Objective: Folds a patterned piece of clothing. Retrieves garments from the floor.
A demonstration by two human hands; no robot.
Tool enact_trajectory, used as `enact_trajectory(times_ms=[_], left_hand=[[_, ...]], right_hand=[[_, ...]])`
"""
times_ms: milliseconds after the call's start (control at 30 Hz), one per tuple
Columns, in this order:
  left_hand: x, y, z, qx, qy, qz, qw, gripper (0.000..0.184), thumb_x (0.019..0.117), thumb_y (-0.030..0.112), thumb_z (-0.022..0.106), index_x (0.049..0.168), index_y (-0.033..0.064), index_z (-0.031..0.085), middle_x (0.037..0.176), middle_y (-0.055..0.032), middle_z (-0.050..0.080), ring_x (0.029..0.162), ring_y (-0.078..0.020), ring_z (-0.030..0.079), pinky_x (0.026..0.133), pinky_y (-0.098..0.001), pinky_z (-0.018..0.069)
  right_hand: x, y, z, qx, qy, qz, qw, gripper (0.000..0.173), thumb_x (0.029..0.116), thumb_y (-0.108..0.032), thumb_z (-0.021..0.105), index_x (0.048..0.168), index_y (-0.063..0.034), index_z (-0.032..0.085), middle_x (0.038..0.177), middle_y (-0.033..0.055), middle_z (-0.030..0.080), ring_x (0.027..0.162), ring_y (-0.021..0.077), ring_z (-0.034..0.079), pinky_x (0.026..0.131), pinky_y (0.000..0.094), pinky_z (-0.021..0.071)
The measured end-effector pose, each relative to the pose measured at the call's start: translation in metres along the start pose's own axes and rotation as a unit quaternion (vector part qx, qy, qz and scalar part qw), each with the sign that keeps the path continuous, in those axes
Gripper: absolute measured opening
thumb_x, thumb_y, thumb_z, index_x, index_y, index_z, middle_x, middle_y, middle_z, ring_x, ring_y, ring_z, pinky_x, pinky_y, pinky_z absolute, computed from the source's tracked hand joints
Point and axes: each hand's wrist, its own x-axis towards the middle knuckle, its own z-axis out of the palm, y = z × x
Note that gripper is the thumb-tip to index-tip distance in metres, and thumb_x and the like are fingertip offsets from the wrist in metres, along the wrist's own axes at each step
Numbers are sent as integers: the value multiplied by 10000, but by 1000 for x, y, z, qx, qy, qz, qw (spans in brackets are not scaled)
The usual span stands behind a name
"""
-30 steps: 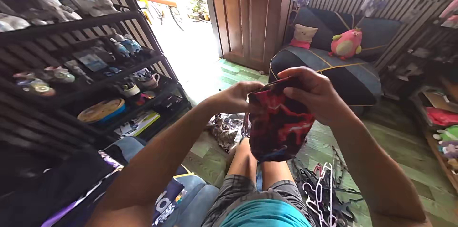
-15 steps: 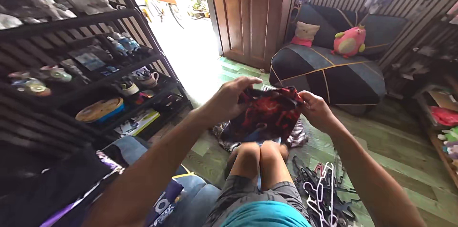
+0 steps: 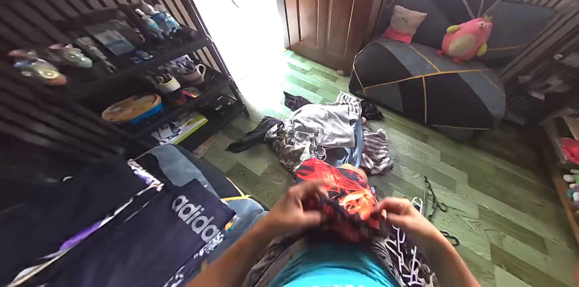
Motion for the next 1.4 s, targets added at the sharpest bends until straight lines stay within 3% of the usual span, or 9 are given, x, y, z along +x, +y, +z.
enact_trajectory(times_ms=[167,433,533,633,767,933,1133,1233,1400], left_hand=[[15,-85,-1,30,143,-296,944,424,1003,308,650,1276,-15,621,1127,-168,708,1055,-245,689,986,-468,538],[29,-97,-2,271,160,-215,924,429,1037,261,573,1425,78,579,1377,-152,632,1228,-277,641,1068,-486,491],[17,-92,16,406,176,-124,888,630,912,226,726,1486,77,514,1520,-245,466,1322,-435,531,1026,-612,463],[4,-60,55,267,116,8,957,258,941,260,701,1098,60,743,1145,-139,720,1124,-278,661,995,-474,523],[18,-53,63,-161,-108,-326,925,610,1087,491,384,1225,-35,661,1142,-149,694,991,-188,641,882,-397,497],[16,-47,47,-581,171,-277,746,545,1046,547,451,1327,89,542,1142,-125,684,1065,-258,676,954,-467,556],[-7,-25,1,-486,450,-205,721,300,1024,26,477,1323,57,476,1090,-141,676,962,-240,690,830,-432,583],[-39,2,-30,-424,482,-148,753,512,1015,-34,434,1498,95,324,1212,-144,640,1030,-241,682,865,-437,587],[-74,38,-91,-312,596,-125,729,311,1012,-29,457,1316,27,435,1042,-135,651,880,-204,683,748,-385,594]], right_hand=[[44,70,13,46,209,170,962,288,1043,-222,583,1171,27,647,988,125,703,893,186,672,842,413,563],[48,83,34,43,308,158,937,140,984,-72,632,1069,37,652,908,131,696,821,187,681,768,381,578],[45,99,33,34,315,227,921,431,990,-184,662,1329,58,552,1192,243,639,1073,306,633,940,498,520],[51,100,29,60,288,253,922,383,991,-252,672,1231,38,600,1029,181,692,916,247,679,829,458,571],[71,38,42,185,271,160,931,181,1008,-51,560,1179,5,576,906,100,706,784,167,707,703,364,614],[70,-21,90,262,221,84,936,217,1021,-35,454,1224,-51,530,885,40,731,766,126,729,693,325,635],[66,-6,110,278,72,105,952,233,1017,3,416,1210,-101,496,920,9,744,798,124,736,753,334,637],[75,4,108,230,-37,143,962,196,1032,-26,407,1171,-85,531,932,67,747,756,187,735,725,360,634],[90,5,112,172,-74,140,972,183,1025,-34,425,1121,-67,578,984,73,747,788,192,735,725,363,630]])
